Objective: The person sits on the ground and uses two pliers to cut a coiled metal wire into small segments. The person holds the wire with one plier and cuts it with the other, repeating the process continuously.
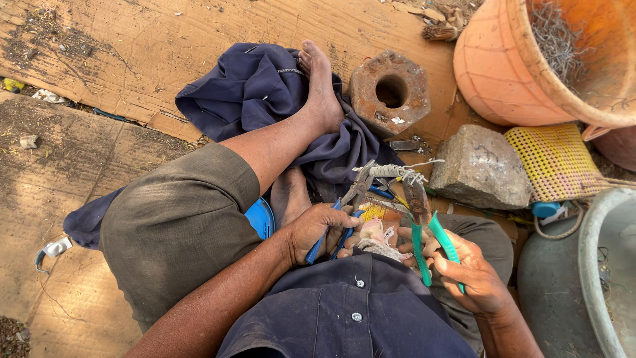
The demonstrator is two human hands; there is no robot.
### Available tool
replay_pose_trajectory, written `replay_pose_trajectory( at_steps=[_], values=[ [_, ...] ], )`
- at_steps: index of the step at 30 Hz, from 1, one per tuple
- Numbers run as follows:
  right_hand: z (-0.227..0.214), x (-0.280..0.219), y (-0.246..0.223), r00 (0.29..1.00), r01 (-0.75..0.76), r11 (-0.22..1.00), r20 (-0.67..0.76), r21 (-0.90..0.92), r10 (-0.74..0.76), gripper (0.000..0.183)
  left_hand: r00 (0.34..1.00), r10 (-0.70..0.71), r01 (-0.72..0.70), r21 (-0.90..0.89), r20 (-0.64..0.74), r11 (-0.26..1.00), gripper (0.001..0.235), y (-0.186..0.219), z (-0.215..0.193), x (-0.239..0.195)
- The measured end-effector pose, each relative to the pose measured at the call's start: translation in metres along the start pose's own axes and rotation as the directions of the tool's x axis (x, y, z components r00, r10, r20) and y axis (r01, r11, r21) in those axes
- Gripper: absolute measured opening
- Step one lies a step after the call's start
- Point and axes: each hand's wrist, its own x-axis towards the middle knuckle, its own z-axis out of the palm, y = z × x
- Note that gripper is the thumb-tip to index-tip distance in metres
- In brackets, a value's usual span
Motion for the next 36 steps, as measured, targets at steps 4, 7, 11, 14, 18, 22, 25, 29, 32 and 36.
replay_pose_trajectory(
  at_steps=[4,7,11,14,18,22,25,29,32,36],
  values=[
    [-0.006,0.001,0.0,1.0,-0.018,0.999,-0.02,-0.047,0.017,0.054,0.999,-0.019,0.022,0.08,-0.032,0.997,0.016,0.004,0.001,0.001],
    [-0.012,0.0,0.0,0.999,-0.032,0.988,-0.025,-0.152,0.028,0.052,1.0,-0.024,0.025,0.126,-0.013,0.992,0.017,0.004,-0.002,0.001],
    [-0.016,0.011,0.01,0.975,-0.212,0.886,-0.153,-0.412,0.163,0.032,0.996,0.0,0.009,0.101,-0.09,0.995,0.018,-0.002,-0.002,0.004],
    [-0.01,0.024,0.027,1.0,0.005,0.916,-0.013,-0.402,-0.012,0.023,0.993,0.059,-0.047,0.115,-0.104,0.992,0.023,-0.008,-0.003,0.005],
    [0.009,0.043,0.049,0.997,-0.04,0.963,-0.067,-0.267,0.022,0.023,0.899,0.194,-0.111,0.225,-0.393,0.968,0.017,-0.015,-0.005,0.013],
    [0.028,0.049,0.047,0.991,-0.113,0.931,-0.112,-0.348,0.079,0.019,0.599,0.555,-0.141,0.606,-0.578,0.783,0.01,-0.019,-0.009,0.029],
    [0.044,0.053,0.035,0.985,-0.162,0.986,-0.07,-0.039,0.159,0.016,0.373,0.88,0.001,0.948,-0.295,0.317,0.017,-0.019,-0.012,0.026],
    [0.057,0.045,0.014,0.942,-0.277,0.946,-0.148,0.17,0.303,0.013,0.382,0.895,0.198,0.966,-0.231,0.165,0.035,-0.005,-0.009,0.013],
    [0.037,0.025,-0.021,0.979,-0.202,0.979,0.012,0.017,0.202,0.016,0.38,0.921,0.193,0.981,-0.085,0.011,0.036,0.003,-0.001,0.007],
    [0.007,0.009,-0.054,0.945,-0.326,0.916,-0.112,-0.233,0.308,0.018,0.432,0.902,0.186,0.978,0.006,-0.096,0.032,0.004,-0.001,0.006]
  ],
)
